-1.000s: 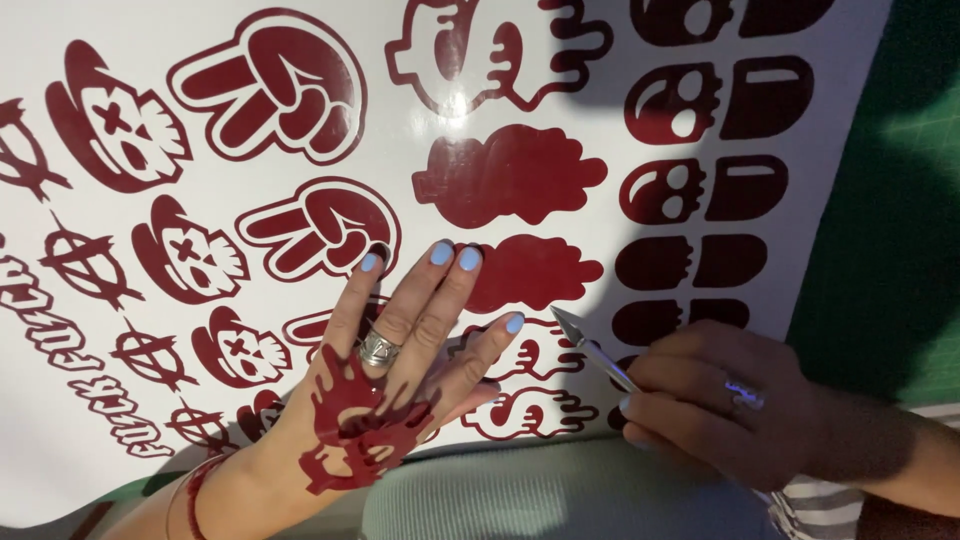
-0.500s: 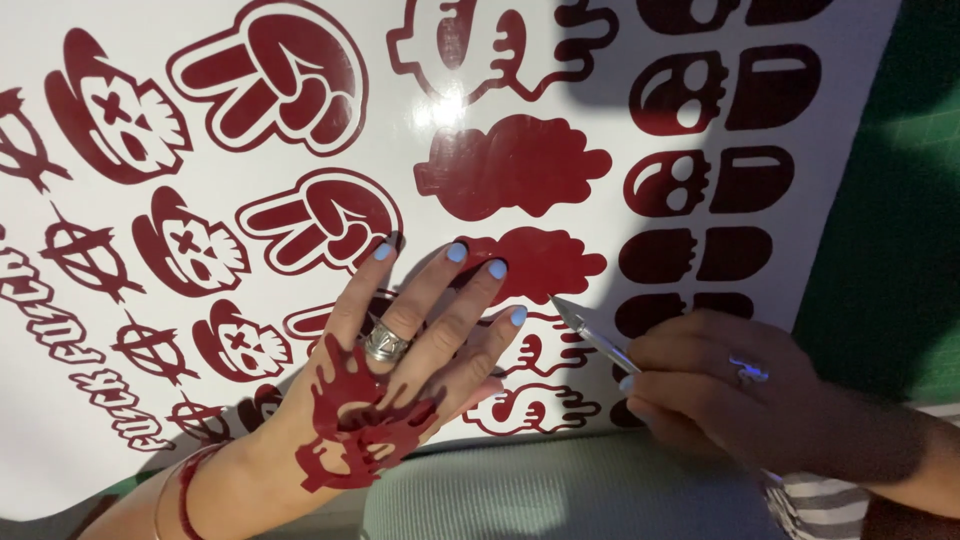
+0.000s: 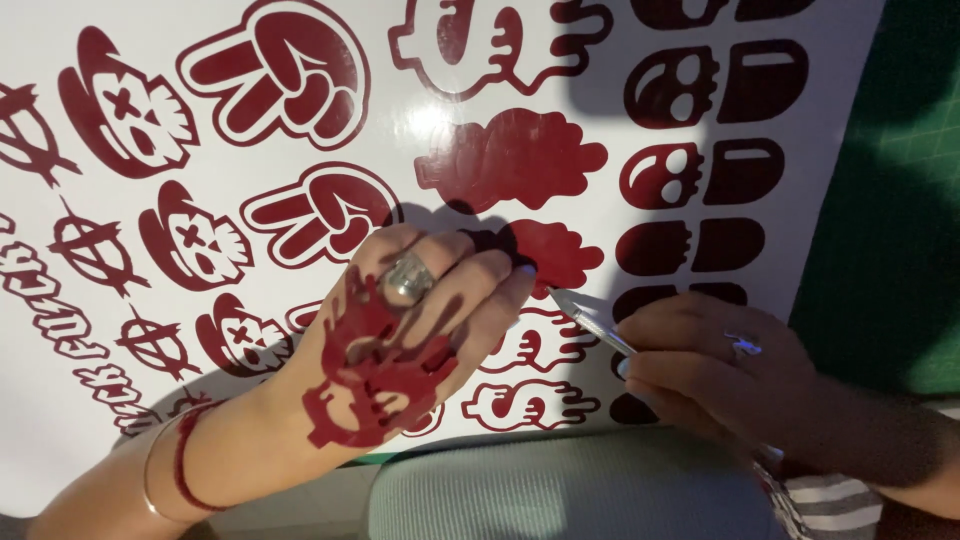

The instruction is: Using a weeding tool to remove excess vinyl from a sheet of cut stickers at a steady, precise pace.

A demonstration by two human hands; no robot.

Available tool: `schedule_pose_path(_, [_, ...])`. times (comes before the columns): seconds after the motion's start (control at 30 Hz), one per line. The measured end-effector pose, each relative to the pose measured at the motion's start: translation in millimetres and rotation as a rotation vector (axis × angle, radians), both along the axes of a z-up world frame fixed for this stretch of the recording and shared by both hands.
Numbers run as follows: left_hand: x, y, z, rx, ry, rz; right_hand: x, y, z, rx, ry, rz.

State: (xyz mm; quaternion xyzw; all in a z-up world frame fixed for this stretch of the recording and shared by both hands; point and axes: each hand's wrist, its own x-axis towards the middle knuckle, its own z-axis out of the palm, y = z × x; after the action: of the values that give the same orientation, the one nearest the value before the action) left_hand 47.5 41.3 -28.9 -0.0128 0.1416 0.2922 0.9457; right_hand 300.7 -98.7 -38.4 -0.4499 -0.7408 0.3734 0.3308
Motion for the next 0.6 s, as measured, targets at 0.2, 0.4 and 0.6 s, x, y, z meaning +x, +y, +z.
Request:
schedule_pose_path(0.2, [11.7, 6.7, 10.8, -0.314, 0.066, -0.019, 2.8, -1.8, 1.6, 0.006, 0.008, 0.003])
schedule_pose_path(0.4, [17.1, 6.6, -0.2, -0.164, 0.02, 0.025, 6.6, -10.8, 0.7, -0.103, 0.025, -0.011])
schedule_pose_path(0.6, [20.2, 26.3, -1.7, -0.43, -0.141, -0.167, 2.7, -6.9, 7.7, -0.113, 0.041, -0.071])
